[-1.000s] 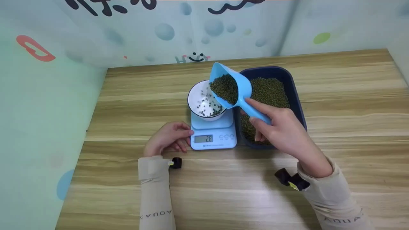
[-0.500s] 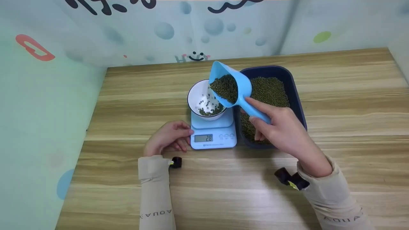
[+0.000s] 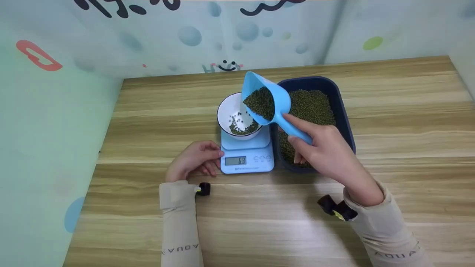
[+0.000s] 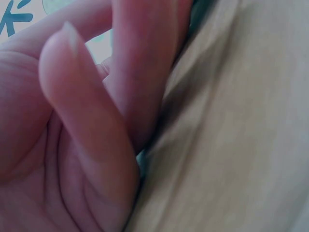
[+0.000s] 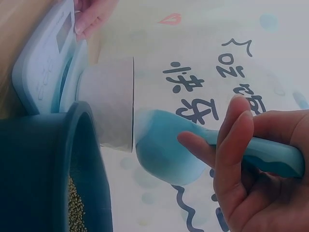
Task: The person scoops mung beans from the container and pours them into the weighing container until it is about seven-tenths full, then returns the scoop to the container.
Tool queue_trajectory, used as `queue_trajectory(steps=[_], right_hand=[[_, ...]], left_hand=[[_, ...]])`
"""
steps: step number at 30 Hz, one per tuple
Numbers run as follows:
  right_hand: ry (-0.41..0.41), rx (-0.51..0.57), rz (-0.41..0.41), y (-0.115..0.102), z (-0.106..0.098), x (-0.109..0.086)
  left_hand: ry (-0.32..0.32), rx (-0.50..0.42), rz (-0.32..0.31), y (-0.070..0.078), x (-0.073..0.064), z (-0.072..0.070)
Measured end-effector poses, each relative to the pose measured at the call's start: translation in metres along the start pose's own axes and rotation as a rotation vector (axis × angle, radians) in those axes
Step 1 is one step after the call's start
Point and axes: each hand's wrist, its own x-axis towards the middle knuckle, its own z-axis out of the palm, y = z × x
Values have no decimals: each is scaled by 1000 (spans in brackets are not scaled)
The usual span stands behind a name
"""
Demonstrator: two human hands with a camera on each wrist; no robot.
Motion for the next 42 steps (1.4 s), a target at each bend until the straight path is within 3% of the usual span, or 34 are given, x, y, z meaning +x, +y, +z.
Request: queue_trajectory(steps=[12, 19, 27, 42], right_hand=[[4, -16, -5, 0, 2, 1], [13, -29, -9, 0, 3, 1], [22, -51, -26, 1, 5, 1], [31, -74, -48, 0, 6, 1]], left_hand=[[4, 8, -10, -1, 1, -1], [10, -15, -12, -16, 14, -5], [26, -6, 15, -22, 16, -5], [-6, -19, 5, -3, 1, -1]])
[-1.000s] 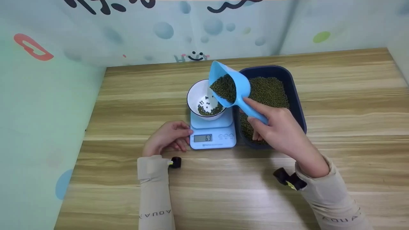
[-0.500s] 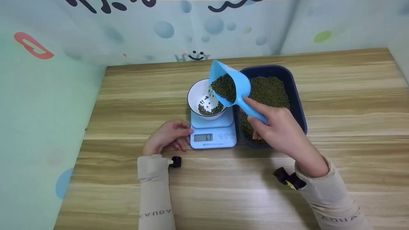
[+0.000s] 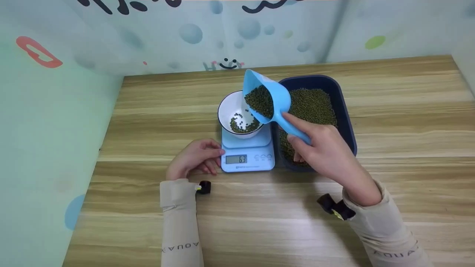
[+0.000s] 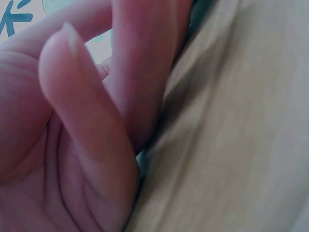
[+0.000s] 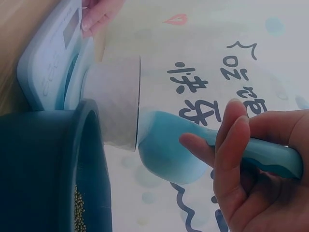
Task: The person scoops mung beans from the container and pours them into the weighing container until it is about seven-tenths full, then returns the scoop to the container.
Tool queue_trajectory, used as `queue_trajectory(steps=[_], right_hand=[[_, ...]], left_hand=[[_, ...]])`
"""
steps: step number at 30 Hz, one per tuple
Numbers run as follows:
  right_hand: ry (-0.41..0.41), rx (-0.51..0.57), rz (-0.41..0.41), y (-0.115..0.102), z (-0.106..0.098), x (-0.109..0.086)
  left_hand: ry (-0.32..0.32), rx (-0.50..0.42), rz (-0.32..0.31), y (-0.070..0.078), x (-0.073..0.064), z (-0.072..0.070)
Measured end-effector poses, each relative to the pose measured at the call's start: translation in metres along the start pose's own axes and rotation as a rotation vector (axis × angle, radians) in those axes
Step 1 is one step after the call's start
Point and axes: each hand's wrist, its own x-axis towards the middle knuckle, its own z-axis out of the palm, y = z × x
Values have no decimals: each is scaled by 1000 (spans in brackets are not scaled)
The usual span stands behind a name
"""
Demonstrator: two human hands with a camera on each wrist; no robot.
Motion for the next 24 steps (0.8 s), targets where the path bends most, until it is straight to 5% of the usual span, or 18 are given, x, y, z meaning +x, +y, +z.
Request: queue_trajectory(steps=[24], right_hand=[[21, -32, -44, 1, 1, 0]], left_hand=[[6, -15, 4, 3, -2, 2]])
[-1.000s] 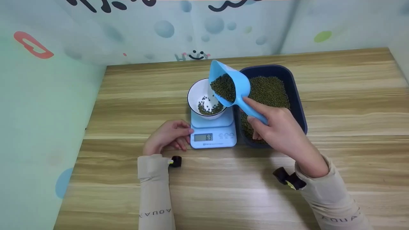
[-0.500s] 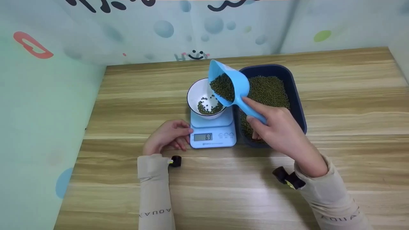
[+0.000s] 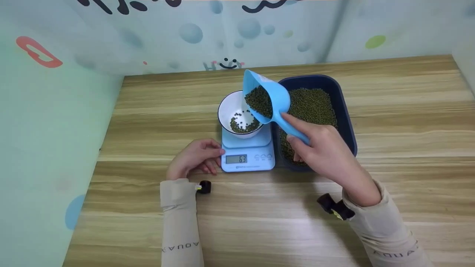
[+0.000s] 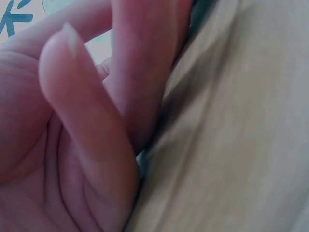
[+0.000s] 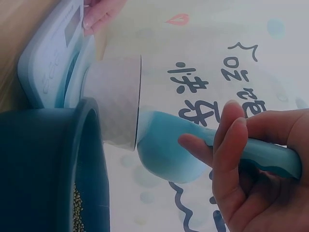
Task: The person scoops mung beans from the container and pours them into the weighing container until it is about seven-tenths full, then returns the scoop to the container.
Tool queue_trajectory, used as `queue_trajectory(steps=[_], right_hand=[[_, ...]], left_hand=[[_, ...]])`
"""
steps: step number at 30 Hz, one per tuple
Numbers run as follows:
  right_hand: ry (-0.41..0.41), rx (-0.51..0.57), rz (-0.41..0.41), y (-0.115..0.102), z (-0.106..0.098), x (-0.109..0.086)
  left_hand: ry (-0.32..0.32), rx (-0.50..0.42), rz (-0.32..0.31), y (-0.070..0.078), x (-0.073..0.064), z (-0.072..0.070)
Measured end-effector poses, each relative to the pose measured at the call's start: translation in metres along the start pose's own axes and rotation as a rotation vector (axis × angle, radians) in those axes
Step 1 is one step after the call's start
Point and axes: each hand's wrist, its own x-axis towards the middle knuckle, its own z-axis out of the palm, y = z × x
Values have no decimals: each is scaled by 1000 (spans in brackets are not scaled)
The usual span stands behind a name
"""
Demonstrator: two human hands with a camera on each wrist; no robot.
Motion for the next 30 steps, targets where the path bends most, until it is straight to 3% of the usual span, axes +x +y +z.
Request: queue_trajectory(steps=[4, 13, 30], right_hand=[[8, -34, -18, 0, 0, 0], [9, -63, -38, -1, 0, 0], [37, -119, -89, -1, 0, 0]], left_hand=[[-4, 8, 2, -1, 2, -1], [16, 7, -3, -20, 16, -5], [30, 14, 16, -21, 16, -4]])
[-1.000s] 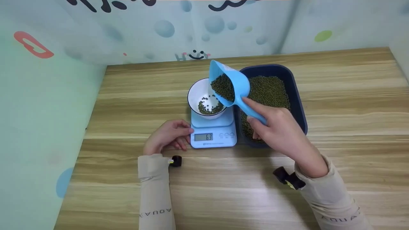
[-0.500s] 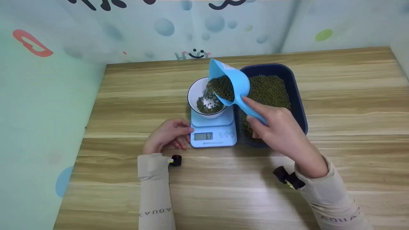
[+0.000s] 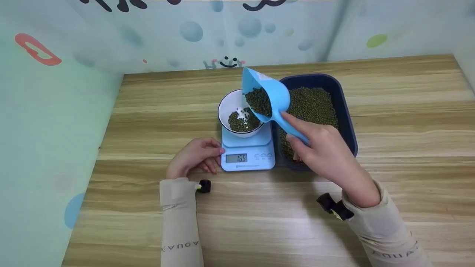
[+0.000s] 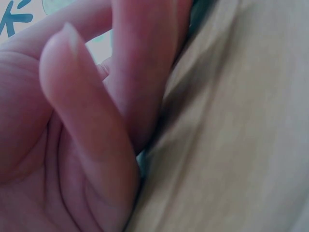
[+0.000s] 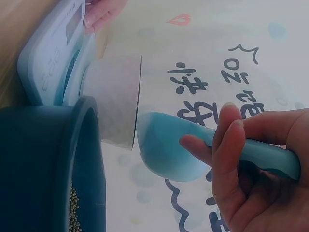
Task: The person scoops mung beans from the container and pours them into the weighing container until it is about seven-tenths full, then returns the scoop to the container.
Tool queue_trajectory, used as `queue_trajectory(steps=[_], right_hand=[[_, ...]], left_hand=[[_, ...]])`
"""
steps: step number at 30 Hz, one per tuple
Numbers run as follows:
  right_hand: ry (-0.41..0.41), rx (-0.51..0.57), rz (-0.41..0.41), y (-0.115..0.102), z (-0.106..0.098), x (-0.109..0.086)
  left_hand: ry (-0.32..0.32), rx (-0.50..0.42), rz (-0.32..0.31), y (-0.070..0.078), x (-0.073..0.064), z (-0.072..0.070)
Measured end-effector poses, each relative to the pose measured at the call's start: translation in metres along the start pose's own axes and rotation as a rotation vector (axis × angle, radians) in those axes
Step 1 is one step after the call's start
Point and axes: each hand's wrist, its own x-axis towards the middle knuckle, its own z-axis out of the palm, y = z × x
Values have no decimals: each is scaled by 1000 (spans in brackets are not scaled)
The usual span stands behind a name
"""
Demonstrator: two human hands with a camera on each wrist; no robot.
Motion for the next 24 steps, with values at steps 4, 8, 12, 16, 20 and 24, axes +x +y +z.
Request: queue_trajectory(steps=[4, 8, 12, 16, 20, 24], right_hand=[[3, -6, -1, -1, 0, 0], [13, -21, -4, -1, 0, 1], [7, -24, 0, -2, 1, 1], [3, -23, -1, -2, 2, 2], [6, -30, -1, -3, 2, 3], [10, -41, 3, -2, 3, 2]], left_hand=[[-1, -2, -2, -1, -1, 0], [-6, -12, -14, 2, -1, 0], [-23, -14, -19, 10, -8, 1], [-30, -9, -8, 15, -12, 2], [-17, -7, 0, 8, -7, 0], [-13, 2, 3, 1, -2, 0]])
